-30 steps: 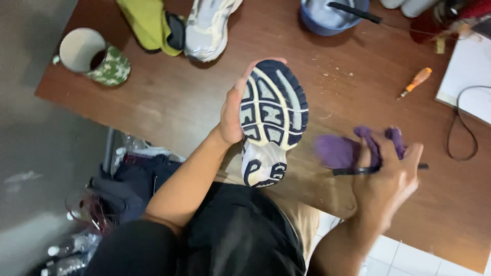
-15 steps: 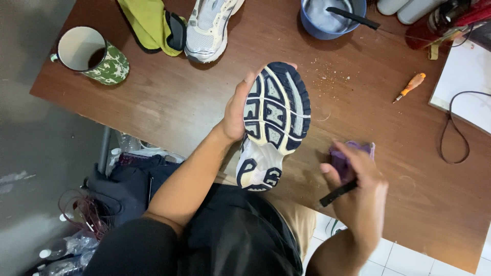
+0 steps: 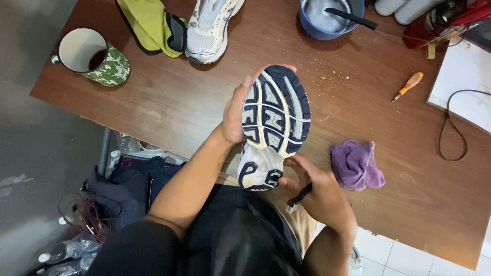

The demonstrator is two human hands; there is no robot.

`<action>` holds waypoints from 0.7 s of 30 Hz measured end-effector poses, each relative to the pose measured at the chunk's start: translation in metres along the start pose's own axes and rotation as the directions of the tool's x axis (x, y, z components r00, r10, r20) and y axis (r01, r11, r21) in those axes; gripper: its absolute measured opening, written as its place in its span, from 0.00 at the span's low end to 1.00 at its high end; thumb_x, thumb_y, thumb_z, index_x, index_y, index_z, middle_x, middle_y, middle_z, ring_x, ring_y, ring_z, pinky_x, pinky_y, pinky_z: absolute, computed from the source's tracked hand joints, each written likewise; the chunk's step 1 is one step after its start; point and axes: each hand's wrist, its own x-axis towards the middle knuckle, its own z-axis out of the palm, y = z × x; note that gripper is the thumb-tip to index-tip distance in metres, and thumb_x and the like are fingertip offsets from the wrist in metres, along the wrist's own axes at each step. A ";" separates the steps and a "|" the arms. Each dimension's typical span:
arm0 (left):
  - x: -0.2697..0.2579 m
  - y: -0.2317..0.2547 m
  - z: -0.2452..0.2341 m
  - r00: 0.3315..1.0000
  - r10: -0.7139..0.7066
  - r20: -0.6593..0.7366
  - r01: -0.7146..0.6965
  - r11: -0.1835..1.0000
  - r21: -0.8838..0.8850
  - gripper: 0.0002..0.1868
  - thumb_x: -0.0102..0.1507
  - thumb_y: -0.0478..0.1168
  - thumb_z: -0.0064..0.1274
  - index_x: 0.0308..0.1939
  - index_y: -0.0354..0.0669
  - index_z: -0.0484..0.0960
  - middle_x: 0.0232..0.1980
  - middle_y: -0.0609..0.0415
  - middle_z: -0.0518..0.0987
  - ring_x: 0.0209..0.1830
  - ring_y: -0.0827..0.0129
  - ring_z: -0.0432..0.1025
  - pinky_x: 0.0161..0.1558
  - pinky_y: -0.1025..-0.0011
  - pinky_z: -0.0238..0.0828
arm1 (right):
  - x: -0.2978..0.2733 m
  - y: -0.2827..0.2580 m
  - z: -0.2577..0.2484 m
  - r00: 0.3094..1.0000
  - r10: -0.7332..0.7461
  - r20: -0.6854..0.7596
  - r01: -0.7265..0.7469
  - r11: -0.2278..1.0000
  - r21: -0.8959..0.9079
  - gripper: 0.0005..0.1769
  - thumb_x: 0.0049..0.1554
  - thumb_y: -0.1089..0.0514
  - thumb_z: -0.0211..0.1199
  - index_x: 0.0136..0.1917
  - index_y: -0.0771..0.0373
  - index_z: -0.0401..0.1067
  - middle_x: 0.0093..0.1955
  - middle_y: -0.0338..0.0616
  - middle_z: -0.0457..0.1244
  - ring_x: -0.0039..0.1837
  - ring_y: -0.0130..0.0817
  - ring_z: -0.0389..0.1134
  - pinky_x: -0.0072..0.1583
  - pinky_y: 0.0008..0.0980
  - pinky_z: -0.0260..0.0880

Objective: The person cleans the sole of a white and blue sneaker using a purple cloth, a black brush, and an orange utility knife. They wipe the sole, scrub the treads with the brush, and scrape debris from the grooves with the knife, repeating these actions across the entire bottom of the shoe.

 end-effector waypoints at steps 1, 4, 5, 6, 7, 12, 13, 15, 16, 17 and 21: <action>0.000 -0.003 -0.001 1.000 0.001 0.000 -0.001 1.000 0.000 0.35 0.74 0.62 0.34 0.70 0.36 0.69 0.64 0.49 0.75 0.61 0.64 0.72 0.66 0.63 0.71 | 0.000 -0.003 -0.001 1.000 0.000 0.000 0.000 1.000 -0.001 0.26 0.54 0.53 0.70 0.63 0.62 0.68 0.58 0.43 0.73 0.59 0.30 0.77 0.57 0.27 0.72; 0.002 -0.007 -0.003 1.000 0.019 0.021 -0.018 0.999 -0.050 0.36 0.74 0.63 0.33 0.72 0.37 0.68 0.59 0.50 0.77 0.58 0.66 0.72 0.63 0.65 0.69 | 0.001 -0.010 -0.002 0.974 0.197 0.112 -0.187 0.978 -0.095 0.32 0.51 0.41 0.70 0.65 0.54 0.70 0.61 0.41 0.73 0.67 0.35 0.72 0.58 0.34 0.71; 0.002 -0.007 -0.002 0.999 0.014 0.035 -0.012 0.999 -0.037 0.36 0.74 0.64 0.34 0.71 0.37 0.68 0.59 0.50 0.77 0.58 0.67 0.72 0.64 0.66 0.69 | 0.000 -0.010 -0.001 0.966 0.223 0.129 -0.207 0.970 -0.127 0.27 0.51 0.40 0.72 0.58 0.53 0.70 0.45 0.38 0.67 0.50 0.33 0.66 0.49 0.33 0.66; 0.002 -0.007 0.000 0.999 0.008 0.048 -0.007 1.000 -0.024 0.37 0.73 0.64 0.34 0.71 0.37 0.69 0.59 0.51 0.77 0.58 0.67 0.72 0.64 0.66 0.70 | -0.001 -0.010 0.000 0.958 0.249 0.145 -0.226 0.961 -0.159 0.24 0.51 0.39 0.74 0.50 0.52 0.69 0.30 0.34 0.61 0.33 0.31 0.60 0.40 0.32 0.61; 0.002 -0.007 0.001 0.999 0.006 0.049 -0.005 1.000 -0.024 0.37 0.73 0.64 0.34 0.71 0.37 0.69 0.59 0.51 0.77 0.58 0.67 0.72 0.64 0.66 0.70 | -0.001 -0.005 0.001 0.957 0.250 0.145 -0.227 0.961 -0.158 0.24 0.51 0.39 0.74 0.50 0.52 0.69 0.30 0.34 0.61 0.33 0.31 0.60 0.40 0.32 0.61; 0.009 -0.004 -0.002 0.956 -0.261 0.132 0.269 0.962 -0.039 0.35 0.72 0.62 0.35 0.71 0.39 0.67 0.57 0.42 0.78 0.57 0.57 0.75 0.59 0.59 0.76 | -0.004 0.022 -0.002 0.994 0.001 -0.109 0.008 0.996 0.088 0.32 0.52 0.45 0.72 0.63 0.59 0.65 0.30 0.30 0.42 0.33 0.22 0.42 0.36 0.24 0.42; 0.008 0.000 0.002 0.956 -0.263 0.131 0.270 0.962 -0.042 0.35 0.72 0.62 0.35 0.71 0.39 0.67 0.57 0.42 0.78 0.57 0.57 0.75 0.59 0.59 0.76 | 0.001 0.010 -0.011 0.994 0.004 -0.108 0.005 0.996 0.088 0.32 0.52 0.45 0.72 0.63 0.59 0.65 0.30 0.30 0.42 0.33 0.22 0.42 0.36 0.24 0.42; 0.007 0.006 0.009 0.950 -0.267 0.161 0.212 0.932 0.294 0.28 0.76 0.55 0.31 0.68 0.38 0.71 0.56 0.49 0.78 0.58 0.70 0.72 0.65 0.65 0.69 | 0.012 -0.014 -0.029 0.971 0.063 -0.229 -0.013 0.977 0.214 0.44 0.56 0.45 0.65 0.79 0.61 0.55 0.74 0.61 0.58 0.67 0.56 0.63 0.64 0.53 0.63; 0.012 0.009 0.009 0.949 -0.269 0.164 0.214 0.933 0.291 0.28 0.76 0.55 0.31 0.68 0.38 0.71 0.56 0.49 0.78 0.58 0.70 0.72 0.65 0.65 0.69 | 0.020 -0.006 -0.036 0.971 0.068 -0.230 -0.018 0.977 0.213 0.44 0.56 0.45 0.65 0.79 0.61 0.55 0.74 0.61 0.58 0.67 0.56 0.63 0.64 0.53 0.63; 0.016 0.011 0.010 0.919 -0.316 0.234 0.202 0.890 0.408 0.27 0.76 0.53 0.29 0.66 0.36 0.70 0.55 0.43 0.76 0.59 0.62 0.70 0.65 0.60 0.67 | 0.025 0.001 -0.043 0.972 0.023 -0.235 0.014 0.988 0.154 0.41 0.60 0.42 0.58 0.80 0.62 0.54 0.64 0.59 0.62 0.62 0.53 0.66 0.63 0.52 0.64; 0.023 0.015 0.013 0.836 -0.476 0.273 0.252 0.776 0.578 0.27 0.75 0.55 0.25 0.60 0.38 0.71 0.50 0.46 0.70 0.56 0.58 0.65 0.62 0.58 0.62 | 0.058 0.009 -0.061 0.992 -0.002 -0.129 0.013 0.996 0.088 0.29 0.68 0.43 0.47 0.77 0.56 0.64 0.43 0.48 0.66 0.49 0.40 0.66 0.59 0.46 0.66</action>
